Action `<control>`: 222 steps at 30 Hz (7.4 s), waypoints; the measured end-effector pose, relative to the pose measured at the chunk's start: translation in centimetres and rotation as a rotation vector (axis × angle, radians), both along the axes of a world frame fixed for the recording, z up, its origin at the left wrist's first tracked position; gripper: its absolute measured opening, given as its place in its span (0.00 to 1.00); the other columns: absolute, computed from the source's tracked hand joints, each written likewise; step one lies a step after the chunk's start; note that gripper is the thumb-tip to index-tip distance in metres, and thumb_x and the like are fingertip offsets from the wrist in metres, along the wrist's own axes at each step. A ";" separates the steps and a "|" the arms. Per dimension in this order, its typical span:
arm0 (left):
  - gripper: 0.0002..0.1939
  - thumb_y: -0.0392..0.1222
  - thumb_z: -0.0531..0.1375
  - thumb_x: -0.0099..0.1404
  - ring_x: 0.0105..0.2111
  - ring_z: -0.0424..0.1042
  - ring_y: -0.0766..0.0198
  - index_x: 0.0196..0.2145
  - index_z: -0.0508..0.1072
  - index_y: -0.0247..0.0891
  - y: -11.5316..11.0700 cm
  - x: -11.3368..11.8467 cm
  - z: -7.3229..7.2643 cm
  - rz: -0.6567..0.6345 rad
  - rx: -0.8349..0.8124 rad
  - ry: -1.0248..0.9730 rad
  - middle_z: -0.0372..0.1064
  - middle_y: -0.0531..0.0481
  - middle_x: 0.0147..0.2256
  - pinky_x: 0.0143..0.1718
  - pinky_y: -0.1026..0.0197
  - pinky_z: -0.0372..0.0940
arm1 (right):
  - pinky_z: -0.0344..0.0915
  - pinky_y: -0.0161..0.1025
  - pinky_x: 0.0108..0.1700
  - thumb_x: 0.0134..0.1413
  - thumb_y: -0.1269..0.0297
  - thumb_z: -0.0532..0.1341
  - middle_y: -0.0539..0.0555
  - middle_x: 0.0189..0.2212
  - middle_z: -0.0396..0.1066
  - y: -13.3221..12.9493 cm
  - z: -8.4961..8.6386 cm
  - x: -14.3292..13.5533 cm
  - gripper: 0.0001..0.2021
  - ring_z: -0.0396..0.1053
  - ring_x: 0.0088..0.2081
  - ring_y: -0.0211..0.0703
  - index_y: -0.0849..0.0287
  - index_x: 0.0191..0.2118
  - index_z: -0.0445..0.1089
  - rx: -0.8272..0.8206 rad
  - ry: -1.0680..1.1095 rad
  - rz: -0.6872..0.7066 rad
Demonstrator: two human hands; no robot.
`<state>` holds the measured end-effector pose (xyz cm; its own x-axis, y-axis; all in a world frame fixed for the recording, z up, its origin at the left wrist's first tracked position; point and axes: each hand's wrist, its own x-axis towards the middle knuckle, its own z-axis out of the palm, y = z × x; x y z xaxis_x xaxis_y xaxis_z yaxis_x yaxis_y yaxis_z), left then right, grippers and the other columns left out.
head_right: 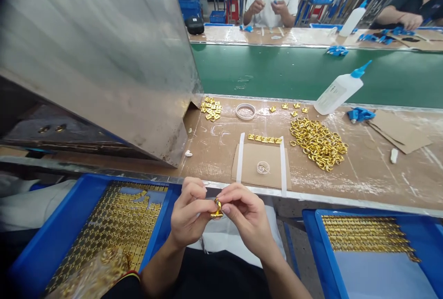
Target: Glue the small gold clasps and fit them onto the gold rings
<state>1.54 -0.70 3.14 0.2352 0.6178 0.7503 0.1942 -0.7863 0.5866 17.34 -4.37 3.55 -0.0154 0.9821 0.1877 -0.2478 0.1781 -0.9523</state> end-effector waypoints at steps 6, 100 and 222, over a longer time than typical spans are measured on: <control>0.11 0.41 0.60 0.73 0.32 0.57 0.62 0.31 0.75 0.40 0.0 -0.3 -0.4 -0.024 -0.037 -0.010 0.52 0.54 0.27 0.31 0.59 0.57 | 0.75 0.35 0.36 0.62 0.60 0.69 0.54 0.34 0.75 0.0 -0.2 -0.3 0.05 0.75 0.36 0.42 0.54 0.39 0.78 -0.001 -0.004 -0.009; 0.57 0.81 0.22 0.57 0.26 0.74 0.56 0.26 0.76 0.36 0.3 0.8 -0.8 -0.537 -0.855 -0.317 0.72 0.40 0.22 0.31 0.55 0.70 | 0.70 0.39 0.31 0.65 0.77 0.54 0.54 0.32 0.71 -0.6 -2.1 -3.1 0.14 0.71 0.34 0.43 0.58 0.30 0.71 0.437 -0.502 0.156; 0.52 0.77 0.26 0.64 0.24 0.70 0.58 0.24 0.76 0.36 1.6 1.7 -1.9 -0.362 -0.981 -0.367 0.69 0.44 0.19 0.36 0.53 0.66 | 0.58 0.38 0.31 0.72 0.67 0.51 0.50 0.27 0.60 0.5 -4.2 -3.0 0.15 0.58 0.29 0.42 0.56 0.30 0.61 0.312 -0.467 0.211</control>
